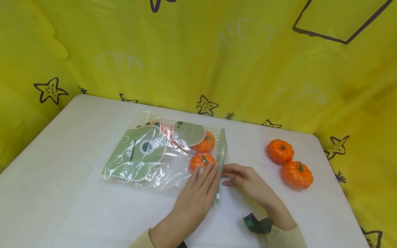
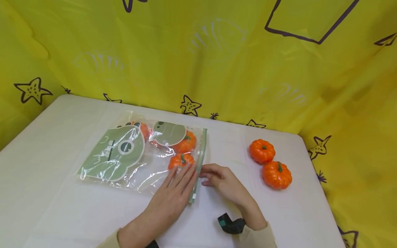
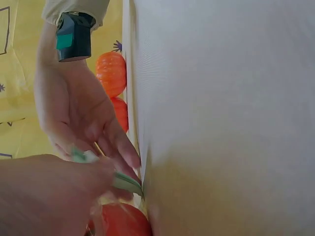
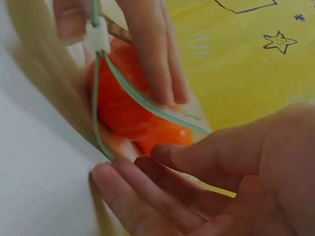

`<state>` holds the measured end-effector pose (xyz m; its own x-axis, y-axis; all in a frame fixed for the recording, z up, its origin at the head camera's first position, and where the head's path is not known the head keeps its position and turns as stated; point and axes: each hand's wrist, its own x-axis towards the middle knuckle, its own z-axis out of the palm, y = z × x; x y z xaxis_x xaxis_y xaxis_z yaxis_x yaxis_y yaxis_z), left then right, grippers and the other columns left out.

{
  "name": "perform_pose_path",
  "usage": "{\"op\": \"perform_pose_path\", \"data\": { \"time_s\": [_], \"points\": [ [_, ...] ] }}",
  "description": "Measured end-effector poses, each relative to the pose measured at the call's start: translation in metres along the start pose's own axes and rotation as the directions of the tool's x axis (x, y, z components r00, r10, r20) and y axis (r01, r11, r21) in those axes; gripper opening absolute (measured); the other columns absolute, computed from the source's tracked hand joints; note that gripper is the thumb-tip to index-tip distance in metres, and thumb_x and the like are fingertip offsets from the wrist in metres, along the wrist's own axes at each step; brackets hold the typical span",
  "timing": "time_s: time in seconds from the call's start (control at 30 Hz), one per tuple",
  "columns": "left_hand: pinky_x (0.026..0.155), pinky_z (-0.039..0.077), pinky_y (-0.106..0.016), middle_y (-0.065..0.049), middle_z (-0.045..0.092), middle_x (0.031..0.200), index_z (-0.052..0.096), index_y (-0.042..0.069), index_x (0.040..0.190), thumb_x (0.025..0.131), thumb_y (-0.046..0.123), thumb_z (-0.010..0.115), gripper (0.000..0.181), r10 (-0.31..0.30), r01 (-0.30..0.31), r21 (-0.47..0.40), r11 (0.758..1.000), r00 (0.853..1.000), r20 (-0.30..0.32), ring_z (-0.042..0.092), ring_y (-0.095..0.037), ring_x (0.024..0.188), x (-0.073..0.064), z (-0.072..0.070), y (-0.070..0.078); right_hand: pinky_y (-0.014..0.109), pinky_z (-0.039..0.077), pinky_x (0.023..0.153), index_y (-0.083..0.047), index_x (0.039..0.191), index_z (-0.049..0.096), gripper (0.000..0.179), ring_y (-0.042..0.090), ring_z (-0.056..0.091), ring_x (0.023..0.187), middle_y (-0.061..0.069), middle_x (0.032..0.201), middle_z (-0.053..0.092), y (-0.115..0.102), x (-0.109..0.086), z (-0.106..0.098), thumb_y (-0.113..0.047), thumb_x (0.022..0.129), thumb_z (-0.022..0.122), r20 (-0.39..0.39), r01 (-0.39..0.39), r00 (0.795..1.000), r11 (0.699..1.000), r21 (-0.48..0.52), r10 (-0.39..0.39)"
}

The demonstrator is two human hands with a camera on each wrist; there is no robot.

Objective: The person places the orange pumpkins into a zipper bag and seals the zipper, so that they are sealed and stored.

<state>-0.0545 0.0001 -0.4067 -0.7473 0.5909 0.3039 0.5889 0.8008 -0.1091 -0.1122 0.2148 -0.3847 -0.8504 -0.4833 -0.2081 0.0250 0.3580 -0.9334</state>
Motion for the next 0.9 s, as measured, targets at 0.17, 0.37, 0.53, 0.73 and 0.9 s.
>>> {"op": "perform_pose_path", "data": {
  "time_s": [0.17, 0.37, 0.53, 0.73, 0.9],
  "points": [
    [0.121, 0.028, -0.043, -0.012, 0.033, 0.161, 0.042, 0.005, 0.149, 0.094, 0.016, 0.062, 0.060, 0.007, -0.007, 0.004, 1.000, 1.000, -0.010, 0.029, -0.027, 0.151, -0.002, 0.001, 0.001, 0.036, 0.055, 0.094, 0.001, 0.134, 0.056, 0.035, 0.025, 0.070, 0.102, 0.021, 0.126, 0.066, -0.007, -0.016, -0.011, -0.009, 0.101, 0.050, -0.176, -0.031, 0.984, 0.981, -0.192, -0.003],
    [0.120, 0.030, -0.044, -0.013, 0.033, 0.160, 0.042, 0.003, 0.149, 0.097, 0.015, 0.053, 0.054, 0.018, -0.018, 0.011, 1.000, 0.999, -0.044, 0.030, -0.028, 0.150, 0.001, 0.001, 0.001, 0.045, 0.054, 0.096, -0.002, 0.133, 0.058, 0.033, 0.030, 0.067, 0.110, 0.018, 0.129, 0.064, -0.017, -0.030, -0.031, -0.013, 0.102, 0.050, -0.353, -0.116, 0.935, 0.931, -0.347, -0.015],
    [0.120, 0.030, -0.044, -0.013, 0.033, 0.160, 0.042, 0.003, 0.149, 0.097, 0.015, 0.054, 0.055, 0.024, -0.024, 0.024, 0.999, 1.000, -0.016, 0.030, -0.028, 0.150, -0.001, 0.002, 0.002, 0.059, 0.049, 0.097, 0.000, 0.132, 0.058, 0.035, 0.038, 0.055, 0.121, 0.020, 0.134, 0.058, -0.016, -0.044, -0.046, -0.018, 0.103, 0.050, -0.486, -0.173, 0.871, 0.878, -0.446, -0.076],
    [0.120, 0.030, -0.045, -0.015, 0.032, 0.161, 0.041, 0.001, 0.149, 0.097, 0.015, 0.051, 0.055, 0.038, -0.037, 0.036, 0.999, 0.999, -0.019, 0.029, -0.029, 0.150, -0.002, 0.002, 0.001, 0.069, 0.041, 0.096, 0.006, 0.125, 0.060, 0.032, 0.050, 0.047, 0.120, 0.031, 0.132, 0.052, -0.011, -0.055, -0.061, -0.011, 0.100, 0.049, -0.632, -0.282, 0.766, 0.820, -0.498, -0.120],
    [0.120, 0.031, -0.044, -0.014, 0.032, 0.161, 0.044, 0.003, 0.148, 0.097, 0.019, 0.053, 0.053, 0.025, -0.024, 0.084, 0.996, 1.000, -0.011, 0.029, -0.027, 0.150, -0.001, 0.001, 0.000, 0.073, 0.035, 0.100, 0.010, 0.129, 0.055, 0.038, 0.056, 0.039, 0.126, 0.036, 0.139, 0.042, -0.009, -0.055, -0.070, -0.013, 0.100, 0.046, -0.692, -0.394, 0.721, 0.799, -0.455, -0.038]
  ]
}}
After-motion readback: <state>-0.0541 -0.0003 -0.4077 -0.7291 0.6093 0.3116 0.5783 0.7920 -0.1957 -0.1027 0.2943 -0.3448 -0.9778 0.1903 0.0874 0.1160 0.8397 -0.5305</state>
